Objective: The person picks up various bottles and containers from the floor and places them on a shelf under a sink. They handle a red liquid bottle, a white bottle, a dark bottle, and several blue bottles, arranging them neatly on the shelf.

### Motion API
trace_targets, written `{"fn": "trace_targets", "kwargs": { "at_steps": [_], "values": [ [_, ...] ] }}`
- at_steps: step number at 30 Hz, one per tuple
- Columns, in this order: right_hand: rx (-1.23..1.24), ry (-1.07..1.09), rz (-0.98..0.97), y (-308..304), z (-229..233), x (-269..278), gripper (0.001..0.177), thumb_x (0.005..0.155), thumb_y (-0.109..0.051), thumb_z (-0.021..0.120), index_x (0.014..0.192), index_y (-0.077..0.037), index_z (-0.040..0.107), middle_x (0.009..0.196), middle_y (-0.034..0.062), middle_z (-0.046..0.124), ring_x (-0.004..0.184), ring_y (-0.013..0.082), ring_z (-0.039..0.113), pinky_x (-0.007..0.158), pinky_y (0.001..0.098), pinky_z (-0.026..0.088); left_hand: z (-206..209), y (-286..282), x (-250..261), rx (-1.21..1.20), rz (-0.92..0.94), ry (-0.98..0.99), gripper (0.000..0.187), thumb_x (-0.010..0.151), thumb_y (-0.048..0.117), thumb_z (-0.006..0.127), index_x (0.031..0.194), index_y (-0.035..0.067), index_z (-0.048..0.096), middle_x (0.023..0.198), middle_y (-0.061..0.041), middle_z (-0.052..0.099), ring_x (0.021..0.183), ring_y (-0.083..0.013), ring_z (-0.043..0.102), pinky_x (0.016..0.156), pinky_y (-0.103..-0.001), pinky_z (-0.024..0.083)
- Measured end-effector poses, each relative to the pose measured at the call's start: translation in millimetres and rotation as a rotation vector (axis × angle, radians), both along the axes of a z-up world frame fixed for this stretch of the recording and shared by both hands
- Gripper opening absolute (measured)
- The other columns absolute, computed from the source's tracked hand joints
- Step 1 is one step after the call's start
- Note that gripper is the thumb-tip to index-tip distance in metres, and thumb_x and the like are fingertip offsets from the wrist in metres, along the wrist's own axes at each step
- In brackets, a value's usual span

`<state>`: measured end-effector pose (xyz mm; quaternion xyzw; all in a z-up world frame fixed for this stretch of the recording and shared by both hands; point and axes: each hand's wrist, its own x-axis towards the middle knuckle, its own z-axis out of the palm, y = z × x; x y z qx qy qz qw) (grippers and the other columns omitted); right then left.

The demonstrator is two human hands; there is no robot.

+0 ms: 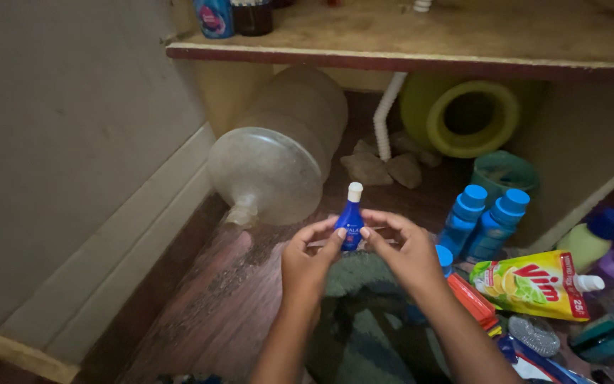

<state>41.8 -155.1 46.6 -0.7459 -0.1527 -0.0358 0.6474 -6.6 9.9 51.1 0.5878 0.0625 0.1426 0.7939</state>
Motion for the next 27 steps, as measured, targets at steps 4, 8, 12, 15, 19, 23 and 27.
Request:
{"fn": "trace_targets", "kwargs": {
  "at_steps": [4, 8, 12, 15, 19, 23, 27],
  "values": [
    [0.069, -0.014, 0.011, -1, 4, -4, 0.040, 0.088, -0.012, 0.074, 0.127, -0.003, 0.071, 0.105, 0.0065, 0.078, 0.085, 0.0121, 0.071, 0.077, 0.0277, 0.059, 8, 2, -2, 0.049, -0.003, -0.026, 0.033, 0.086, 0.013, 0.076, 0.118, 0.003, 0.075, 0.100, -0.006, 0.078, 0.085, -0.0111, 0.071, 0.076, -0.025, 0.058],
    [0.104, -0.014, 0.021, -3, 3, -7, 0.041, 0.089, -0.011, 0.075, 0.128, -0.002, 0.071, 0.104, 0.0084, 0.078, 0.084, 0.0139, 0.071, 0.078, 0.0281, 0.059, 14, 1, -4, 0.071, -0.010, -0.037, 0.033, 0.086, 0.012, 0.076, 0.118, 0.004, 0.077, 0.096, -0.006, 0.079, 0.083, -0.0104, 0.071, 0.076, -0.024, 0.057],
    [0.203, 0.003, 0.053, -2, 1, -9, 0.040, 0.088, -0.010, 0.074, 0.126, -0.001, 0.070, 0.107, 0.0082, 0.077, 0.091, 0.0131, 0.072, 0.081, 0.0294, 0.061, 16, 0, -8, 0.151, 0.026, -0.035, 0.033, 0.086, 0.012, 0.076, 0.118, 0.005, 0.077, 0.096, -0.006, 0.080, 0.082, -0.0093, 0.072, 0.075, -0.023, 0.057],
    [0.201, -0.005, 0.048, -2, 3, -12, 0.039, 0.088, -0.009, 0.074, 0.126, -0.001, 0.071, 0.108, 0.0088, 0.077, 0.091, 0.0133, 0.072, 0.081, 0.0298, 0.062, 18, 1, -9, 0.211, 0.044, -0.006, 0.034, 0.086, 0.013, 0.076, 0.120, 0.006, 0.078, 0.094, -0.008, 0.081, 0.078, -0.0099, 0.071, 0.071, -0.024, 0.056],
    [0.176, 0.007, 0.036, -2, 13, -14, 0.039, 0.087, -0.010, 0.074, 0.126, -0.002, 0.071, 0.107, 0.0092, 0.078, 0.089, 0.0139, 0.073, 0.081, 0.0301, 0.062, 21, 3, -9, 0.213, 0.041, -0.017, 0.034, 0.087, 0.012, 0.075, 0.120, 0.007, 0.077, 0.094, -0.007, 0.080, 0.077, -0.0093, 0.071, 0.069, -0.024, 0.058],
    [0.183, -0.014, 0.058, 0, 27, -14, 0.039, 0.089, -0.009, 0.074, 0.127, -0.001, 0.072, 0.107, 0.0103, 0.077, 0.086, 0.0140, 0.070, 0.080, 0.0298, 0.060, 25, 6, -7, 0.159, 0.022, -0.124, 0.031, 0.089, 0.010, 0.075, 0.119, 0.005, 0.077, 0.094, -0.006, 0.079, 0.079, -0.0088, 0.070, 0.069, -0.024, 0.057],
    [0.265, -0.042, 0.092, 3, 44, -17, 0.036, 0.090, -0.008, 0.072, 0.125, 0.002, 0.071, 0.111, 0.0084, 0.076, 0.093, 0.0131, 0.072, 0.083, 0.0301, 0.062, 34, 7, -6, 0.141, 0.043, -0.139, 0.029, 0.089, 0.011, 0.076, 0.117, 0.005, 0.078, 0.094, -0.005, 0.078, 0.080, -0.0086, 0.070, 0.070, -0.024, 0.058]
  ]
}}
